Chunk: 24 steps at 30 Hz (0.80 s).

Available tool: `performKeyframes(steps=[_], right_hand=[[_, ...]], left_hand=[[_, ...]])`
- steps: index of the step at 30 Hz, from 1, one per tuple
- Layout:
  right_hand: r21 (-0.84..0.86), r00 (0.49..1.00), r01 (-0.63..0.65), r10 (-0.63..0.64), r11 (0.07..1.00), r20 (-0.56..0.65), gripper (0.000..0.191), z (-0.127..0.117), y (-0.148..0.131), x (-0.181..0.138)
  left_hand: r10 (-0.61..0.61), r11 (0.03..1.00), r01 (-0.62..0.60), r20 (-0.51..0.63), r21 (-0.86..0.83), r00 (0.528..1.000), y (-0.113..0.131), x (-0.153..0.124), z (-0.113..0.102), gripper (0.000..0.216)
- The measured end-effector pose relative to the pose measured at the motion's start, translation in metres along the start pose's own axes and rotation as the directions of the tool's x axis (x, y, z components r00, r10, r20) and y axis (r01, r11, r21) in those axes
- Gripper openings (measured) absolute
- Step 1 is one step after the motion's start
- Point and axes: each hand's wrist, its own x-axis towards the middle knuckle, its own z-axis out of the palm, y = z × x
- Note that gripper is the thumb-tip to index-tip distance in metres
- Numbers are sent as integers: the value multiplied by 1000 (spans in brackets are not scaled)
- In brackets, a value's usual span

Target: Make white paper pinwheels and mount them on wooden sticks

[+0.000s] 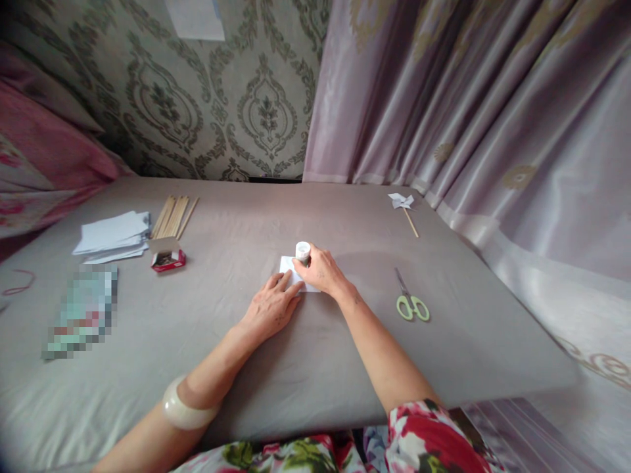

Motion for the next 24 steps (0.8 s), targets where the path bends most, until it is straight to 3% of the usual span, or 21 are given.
performKeyframes(steps=[24], right_hand=[[27,999,17,-18,999,28,19,-1,0,0]], left_hand=[[17,999,-16,-12,29,1000,-1,0,1,34]])
